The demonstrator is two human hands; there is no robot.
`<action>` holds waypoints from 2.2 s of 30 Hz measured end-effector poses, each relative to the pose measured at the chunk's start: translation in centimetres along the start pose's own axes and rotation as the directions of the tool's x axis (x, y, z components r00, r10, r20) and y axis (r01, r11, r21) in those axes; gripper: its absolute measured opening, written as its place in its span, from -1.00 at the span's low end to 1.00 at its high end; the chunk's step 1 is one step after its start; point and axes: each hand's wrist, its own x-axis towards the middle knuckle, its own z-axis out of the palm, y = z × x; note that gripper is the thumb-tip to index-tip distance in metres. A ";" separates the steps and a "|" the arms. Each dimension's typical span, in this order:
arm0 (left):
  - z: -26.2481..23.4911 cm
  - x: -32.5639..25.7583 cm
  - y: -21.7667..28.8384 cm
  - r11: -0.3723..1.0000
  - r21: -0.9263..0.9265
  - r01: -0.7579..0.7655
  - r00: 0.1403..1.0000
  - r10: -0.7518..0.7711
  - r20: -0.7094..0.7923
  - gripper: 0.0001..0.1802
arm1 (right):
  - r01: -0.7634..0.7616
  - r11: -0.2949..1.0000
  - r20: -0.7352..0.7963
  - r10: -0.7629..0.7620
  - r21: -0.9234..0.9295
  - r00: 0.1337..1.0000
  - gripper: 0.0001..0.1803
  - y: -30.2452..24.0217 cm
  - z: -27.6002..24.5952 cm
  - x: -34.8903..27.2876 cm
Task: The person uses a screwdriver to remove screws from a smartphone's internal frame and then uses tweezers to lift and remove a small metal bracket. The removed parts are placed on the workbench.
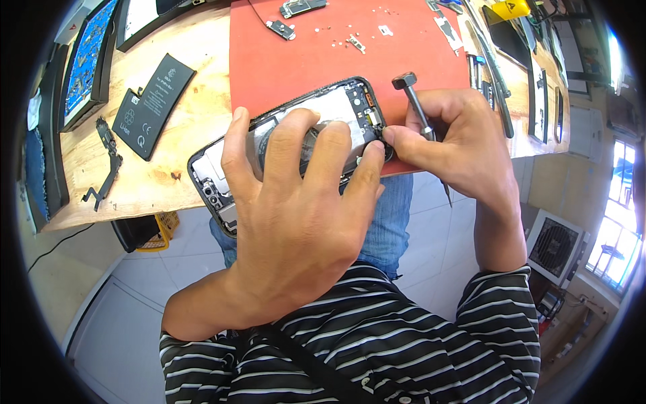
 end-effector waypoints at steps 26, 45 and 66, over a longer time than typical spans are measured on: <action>-0.7 0.6 0.8 0.975 0.219 -0.044 0.998 0.034 0.050 -0.54 | 0.592 0.521 -0.545 -0.262 0.615 0.796 -0.56 5.1 3.7 -2.1; -0.7 0.4 0.7 0.978 0.205 -0.035 0.998 0.023 0.060 -0.52 | 0.641 0.652 -0.584 -0.355 0.405 0.730 -0.64 5.2 4.2 -1.9; -0.8 0.5 0.6 0.981 0.188 -0.043 0.997 0.032 0.063 -0.51 | 0.652 0.651 -0.584 -0.373 0.389 0.721 -0.65 5.2 4.3 -1.7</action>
